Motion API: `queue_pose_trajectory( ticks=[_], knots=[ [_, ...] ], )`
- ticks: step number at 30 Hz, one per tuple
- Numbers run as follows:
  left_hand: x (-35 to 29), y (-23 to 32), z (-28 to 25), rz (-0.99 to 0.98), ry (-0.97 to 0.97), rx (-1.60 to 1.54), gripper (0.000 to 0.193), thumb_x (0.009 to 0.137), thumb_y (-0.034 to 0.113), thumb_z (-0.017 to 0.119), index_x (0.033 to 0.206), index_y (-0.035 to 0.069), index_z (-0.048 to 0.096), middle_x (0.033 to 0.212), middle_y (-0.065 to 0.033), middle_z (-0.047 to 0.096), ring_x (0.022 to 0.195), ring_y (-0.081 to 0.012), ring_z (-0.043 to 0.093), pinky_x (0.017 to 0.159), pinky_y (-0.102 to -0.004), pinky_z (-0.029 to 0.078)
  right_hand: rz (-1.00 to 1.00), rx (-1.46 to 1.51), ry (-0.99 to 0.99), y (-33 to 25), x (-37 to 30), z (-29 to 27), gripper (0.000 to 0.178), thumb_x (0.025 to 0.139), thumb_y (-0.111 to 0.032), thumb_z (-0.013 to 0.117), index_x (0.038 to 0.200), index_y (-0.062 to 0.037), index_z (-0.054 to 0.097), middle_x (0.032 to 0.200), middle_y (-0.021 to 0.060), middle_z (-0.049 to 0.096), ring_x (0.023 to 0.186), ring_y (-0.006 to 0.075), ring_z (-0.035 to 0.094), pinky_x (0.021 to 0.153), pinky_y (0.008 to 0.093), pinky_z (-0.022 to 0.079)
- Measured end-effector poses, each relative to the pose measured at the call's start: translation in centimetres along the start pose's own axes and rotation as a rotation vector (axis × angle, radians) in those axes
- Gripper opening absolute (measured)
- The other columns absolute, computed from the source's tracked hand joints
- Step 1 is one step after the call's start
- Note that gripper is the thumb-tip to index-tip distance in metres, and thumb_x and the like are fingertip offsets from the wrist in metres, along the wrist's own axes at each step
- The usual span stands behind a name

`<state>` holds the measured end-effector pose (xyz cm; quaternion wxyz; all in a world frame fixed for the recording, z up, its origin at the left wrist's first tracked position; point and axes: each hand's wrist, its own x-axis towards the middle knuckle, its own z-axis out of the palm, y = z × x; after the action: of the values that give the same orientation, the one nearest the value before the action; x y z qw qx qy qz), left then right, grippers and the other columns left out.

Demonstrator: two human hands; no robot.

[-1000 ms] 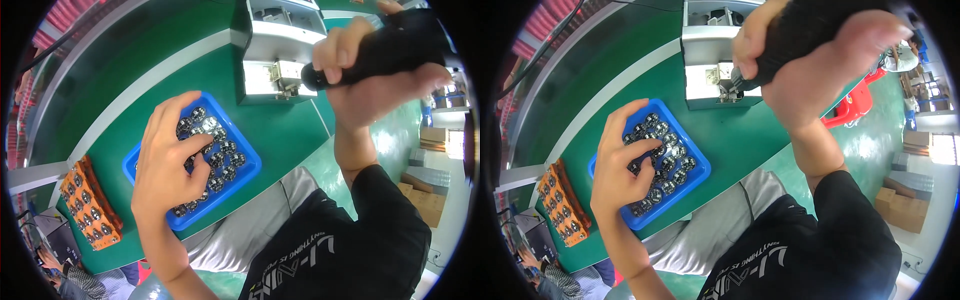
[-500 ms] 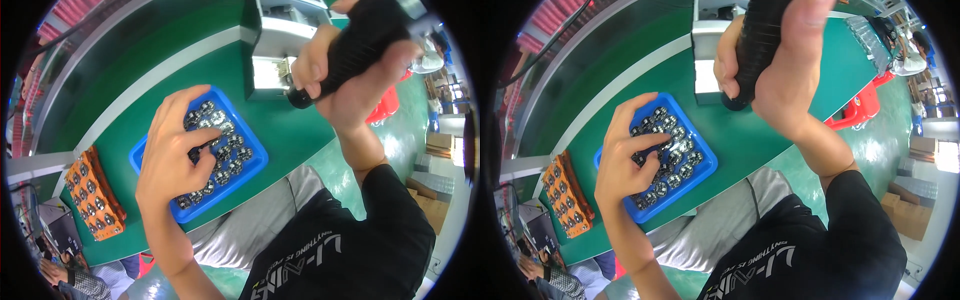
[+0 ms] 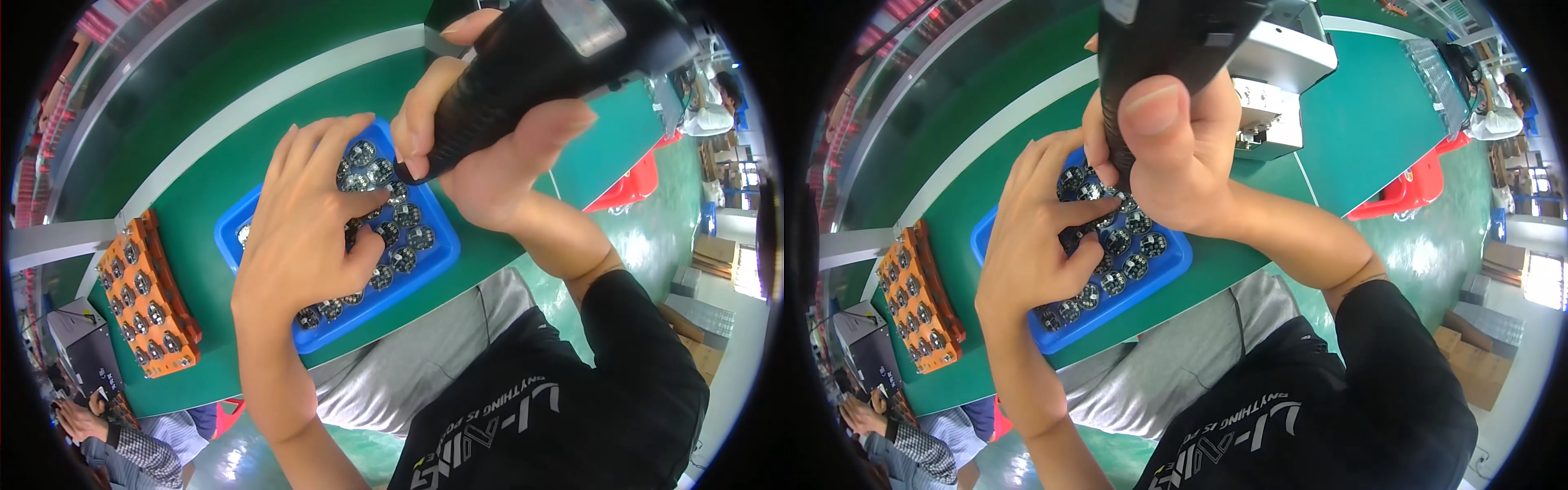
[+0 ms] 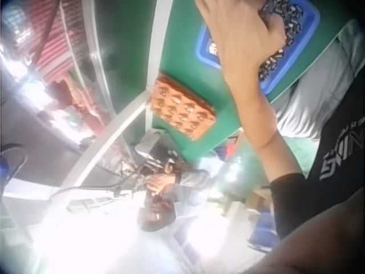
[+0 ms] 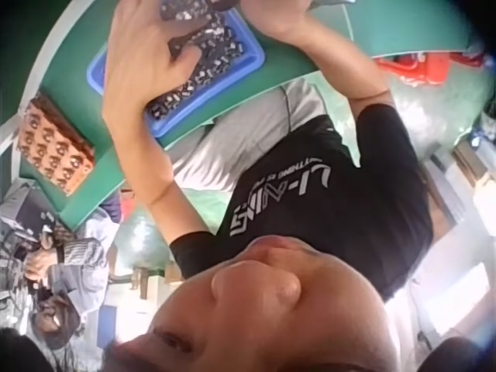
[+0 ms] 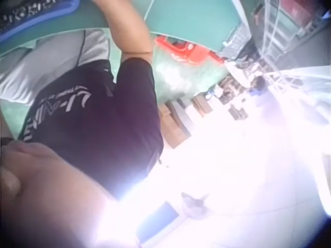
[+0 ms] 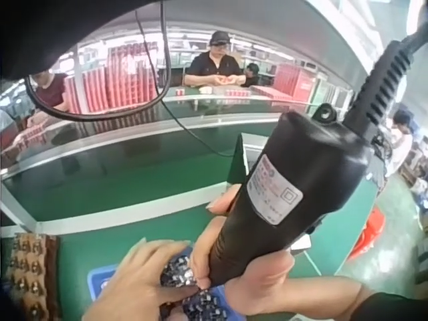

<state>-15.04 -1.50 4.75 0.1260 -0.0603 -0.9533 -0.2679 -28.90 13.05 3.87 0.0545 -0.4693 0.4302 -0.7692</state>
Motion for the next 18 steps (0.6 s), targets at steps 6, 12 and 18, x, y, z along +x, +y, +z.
queue_pose_trajectory(
  ticks=[6, 12, 18],
  knots=[
    [-0.1, -0.2, 0.4, 0.009, -0.003, -0.023, 0.043, 0.055, 0.012, 0.067, 0.094, 0.002, 0.082, 0.136, -0.0205, 0.058, 0.126, -0.0404, 0.054, 0.108, -0.0489, 0.043, 0.010, 0.333, 0.066, 2.2, -0.2, 1.5, 0.038, 0.104, -0.032, 0.064, 0.121, -0.0005, 0.052, 0.076, 0.0099, 0.063, 0.053, 0.0103, 0.055, 0.046, 0.0238, 0.042],
    [0.0, 0.2, 0.5, -0.027, -0.017, -0.022, 0.032, 0.062, 0.013, 0.067, 0.088, 0.002, 0.082, 0.137, -0.0187, 0.057, 0.131, -0.0373, 0.051, 0.119, -0.0585, 0.035, 0.163, 0.364, 0.065, 1.3, 0.1, 2.2, 0.033, 0.095, -0.015, 0.076, 0.116, -0.0035, 0.053, 0.082, 0.0059, 0.066, 0.055, 0.0090, 0.057, 0.048, 0.0230, 0.045],
    [0.2, 0.7, 1.0, -0.087, -0.056, -0.015, 0.029, 0.063, 0.016, 0.070, 0.087, 0.003, 0.080, 0.139, -0.0209, 0.056, 0.137, -0.0449, 0.046, 0.119, -0.0652, 0.031, 0.271, 0.137, -0.014, 0.9, 0.8, 2.4, 0.039, 0.091, -0.014, 0.080, 0.121, -0.0022, 0.059, 0.088, -0.0005, 0.066, 0.074, 0.0040, 0.058, 0.064, 0.0221, 0.048]
  ],
)
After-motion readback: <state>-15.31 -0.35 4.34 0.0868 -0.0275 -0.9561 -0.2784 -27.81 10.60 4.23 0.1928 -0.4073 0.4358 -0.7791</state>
